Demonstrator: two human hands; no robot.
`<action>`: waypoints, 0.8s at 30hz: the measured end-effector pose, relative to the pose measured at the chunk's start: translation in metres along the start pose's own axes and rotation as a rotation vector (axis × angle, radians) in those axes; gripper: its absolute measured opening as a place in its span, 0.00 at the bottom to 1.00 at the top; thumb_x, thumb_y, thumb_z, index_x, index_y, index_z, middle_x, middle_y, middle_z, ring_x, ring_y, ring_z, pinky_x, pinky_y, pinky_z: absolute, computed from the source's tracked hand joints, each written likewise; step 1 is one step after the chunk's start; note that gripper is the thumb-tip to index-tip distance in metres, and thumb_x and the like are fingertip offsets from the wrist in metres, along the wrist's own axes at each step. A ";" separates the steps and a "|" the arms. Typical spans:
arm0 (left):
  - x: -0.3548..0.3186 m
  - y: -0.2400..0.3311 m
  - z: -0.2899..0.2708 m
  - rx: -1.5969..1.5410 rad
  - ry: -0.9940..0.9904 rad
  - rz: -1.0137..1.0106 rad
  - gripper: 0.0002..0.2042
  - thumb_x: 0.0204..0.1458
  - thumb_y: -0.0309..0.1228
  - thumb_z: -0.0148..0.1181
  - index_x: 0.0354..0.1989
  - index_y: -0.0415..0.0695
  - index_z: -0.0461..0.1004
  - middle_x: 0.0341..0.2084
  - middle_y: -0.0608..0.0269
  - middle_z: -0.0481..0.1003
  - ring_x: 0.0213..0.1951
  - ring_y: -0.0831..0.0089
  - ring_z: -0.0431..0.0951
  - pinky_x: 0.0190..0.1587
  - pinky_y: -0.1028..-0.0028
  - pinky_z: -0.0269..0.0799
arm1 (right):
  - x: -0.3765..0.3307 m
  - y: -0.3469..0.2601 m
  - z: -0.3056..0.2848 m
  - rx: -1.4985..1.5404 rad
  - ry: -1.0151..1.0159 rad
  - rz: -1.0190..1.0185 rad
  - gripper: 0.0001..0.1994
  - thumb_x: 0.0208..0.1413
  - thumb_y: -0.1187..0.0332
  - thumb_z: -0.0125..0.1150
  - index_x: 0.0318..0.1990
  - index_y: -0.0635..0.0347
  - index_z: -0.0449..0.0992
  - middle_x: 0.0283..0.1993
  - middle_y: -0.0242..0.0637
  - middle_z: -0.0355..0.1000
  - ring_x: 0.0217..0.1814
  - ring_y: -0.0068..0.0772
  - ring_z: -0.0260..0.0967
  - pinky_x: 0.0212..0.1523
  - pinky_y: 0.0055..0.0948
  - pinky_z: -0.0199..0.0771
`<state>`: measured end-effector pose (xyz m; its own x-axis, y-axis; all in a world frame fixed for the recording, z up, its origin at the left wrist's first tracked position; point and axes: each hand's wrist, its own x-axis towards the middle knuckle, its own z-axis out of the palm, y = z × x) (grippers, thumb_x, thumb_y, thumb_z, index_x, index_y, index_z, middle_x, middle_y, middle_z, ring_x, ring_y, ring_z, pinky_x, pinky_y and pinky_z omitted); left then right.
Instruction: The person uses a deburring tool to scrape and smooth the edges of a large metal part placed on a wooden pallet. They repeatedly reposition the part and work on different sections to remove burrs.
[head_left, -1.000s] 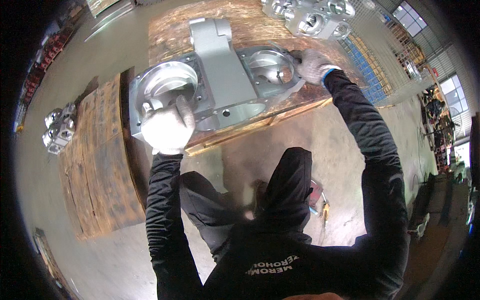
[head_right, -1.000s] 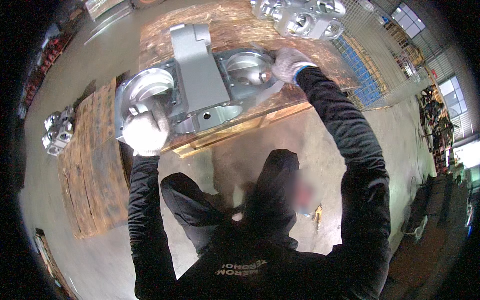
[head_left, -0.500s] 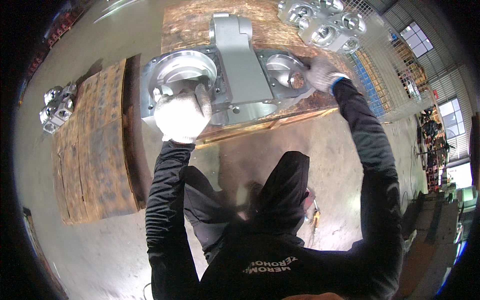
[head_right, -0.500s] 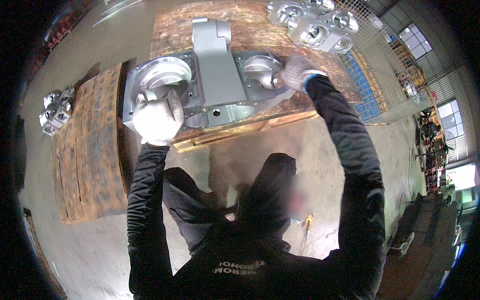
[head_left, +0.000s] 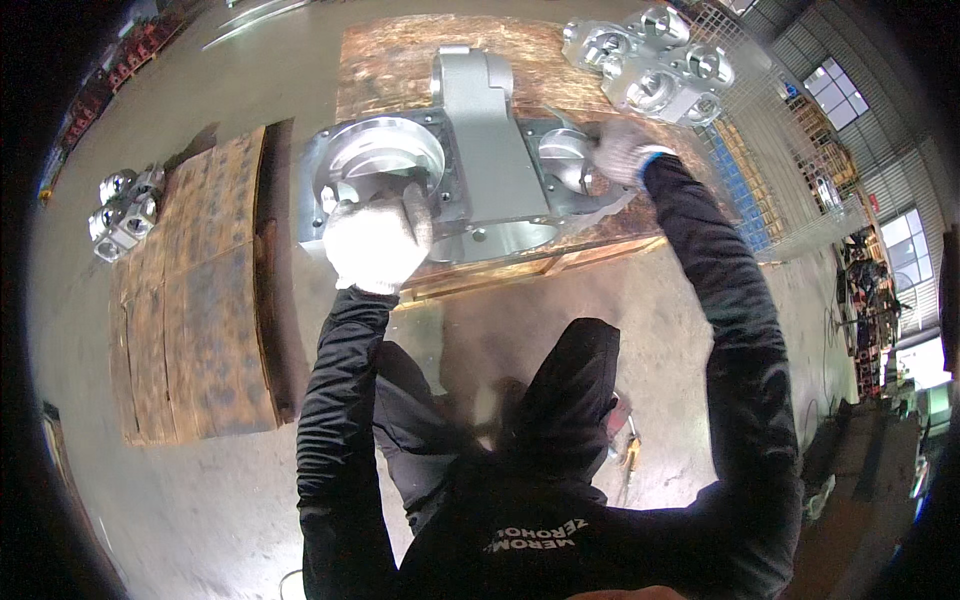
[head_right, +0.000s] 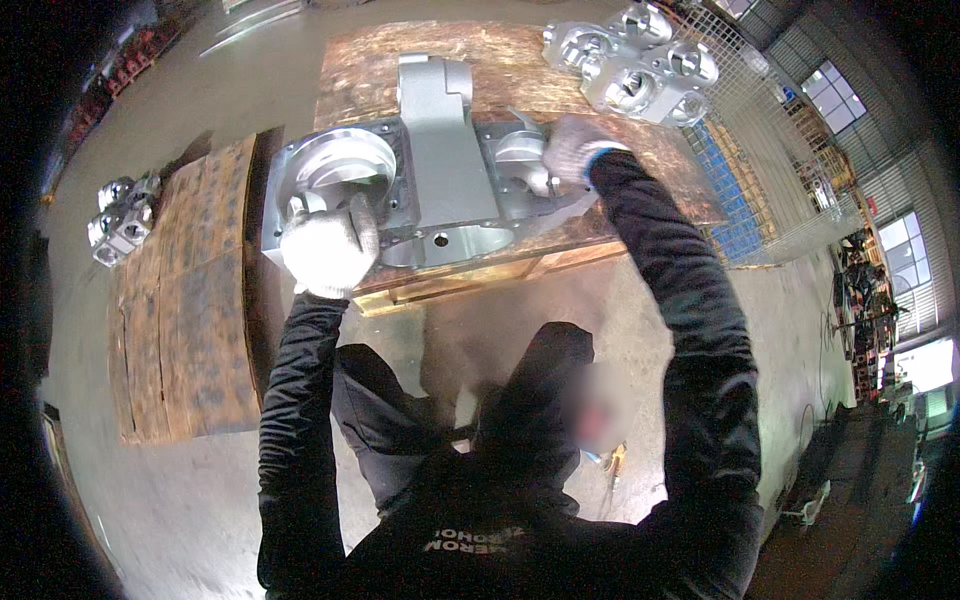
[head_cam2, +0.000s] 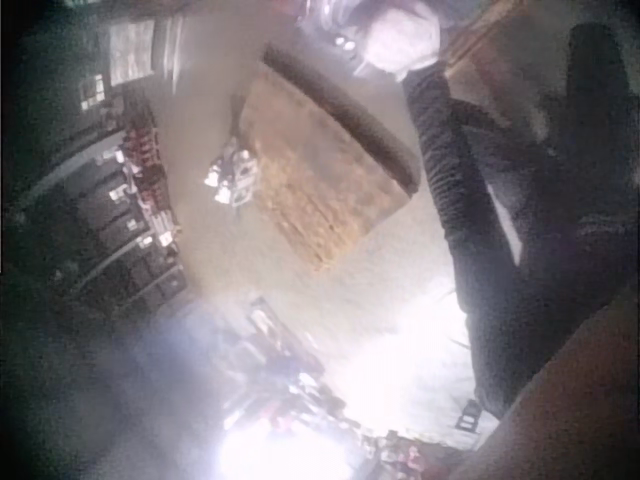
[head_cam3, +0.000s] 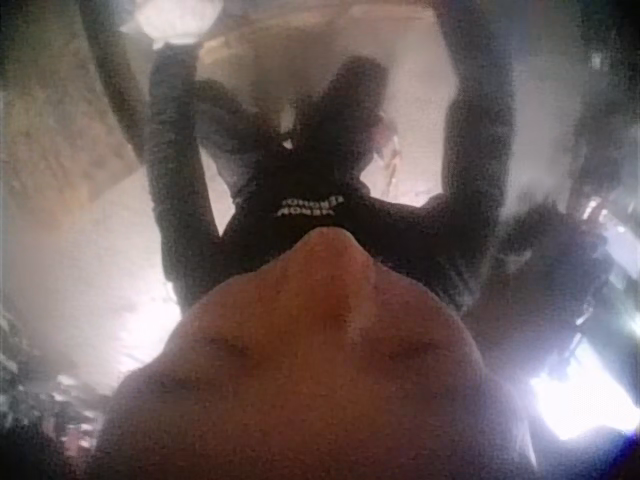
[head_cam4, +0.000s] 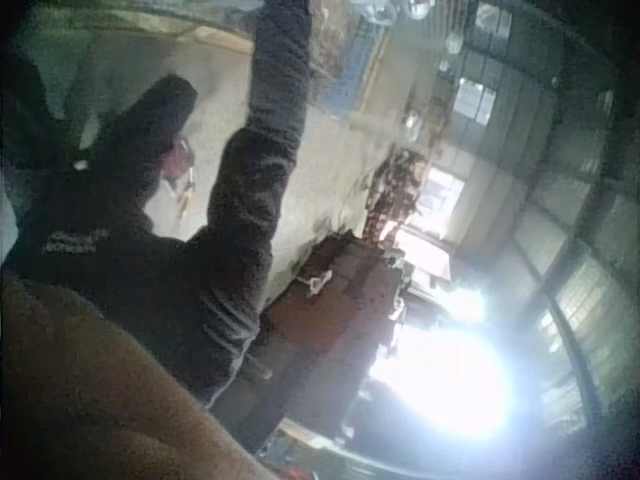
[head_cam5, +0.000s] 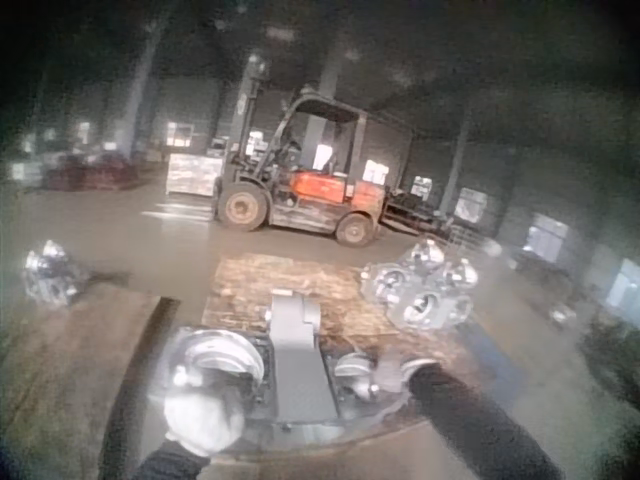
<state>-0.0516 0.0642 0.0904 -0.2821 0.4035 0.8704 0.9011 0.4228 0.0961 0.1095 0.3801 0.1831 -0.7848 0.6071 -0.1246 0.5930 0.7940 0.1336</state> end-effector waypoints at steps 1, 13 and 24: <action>-0.003 -0.003 -0.001 0.009 0.012 0.014 0.19 0.55 0.36 0.60 0.10 0.47 0.74 0.08 0.55 0.71 0.10 0.58 0.71 0.31 0.58 0.76 | -0.001 0.005 0.000 0.064 -0.033 -0.020 0.19 0.59 0.64 0.53 0.53 0.65 0.80 0.46 0.60 0.79 0.50 0.60 0.79 0.56 0.49 0.76; 0.000 0.003 -0.007 0.041 -0.055 -0.054 0.21 0.57 0.36 0.58 0.10 0.44 0.77 0.06 0.51 0.69 0.10 0.55 0.70 0.33 0.58 0.77 | -0.056 -0.064 -0.045 0.075 -0.046 -0.141 0.17 0.55 0.60 0.56 0.44 0.62 0.84 0.40 0.57 0.81 0.46 0.55 0.81 0.48 0.47 0.78; 0.000 0.007 -0.002 0.045 -0.091 -0.067 0.21 0.55 0.37 0.58 0.10 0.45 0.76 0.06 0.52 0.71 0.10 0.55 0.71 0.36 0.57 0.78 | -0.063 -0.085 -0.019 -0.070 0.088 -0.212 0.15 0.54 0.68 0.57 0.47 0.63 0.81 0.38 0.55 0.80 0.44 0.54 0.80 0.49 0.45 0.80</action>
<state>-0.0447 0.0650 0.0917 -0.3714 0.4444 0.8152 0.8644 0.4861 0.1288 0.1052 0.2743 0.1986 -0.9051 0.4193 -0.0712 0.4015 0.8976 0.1819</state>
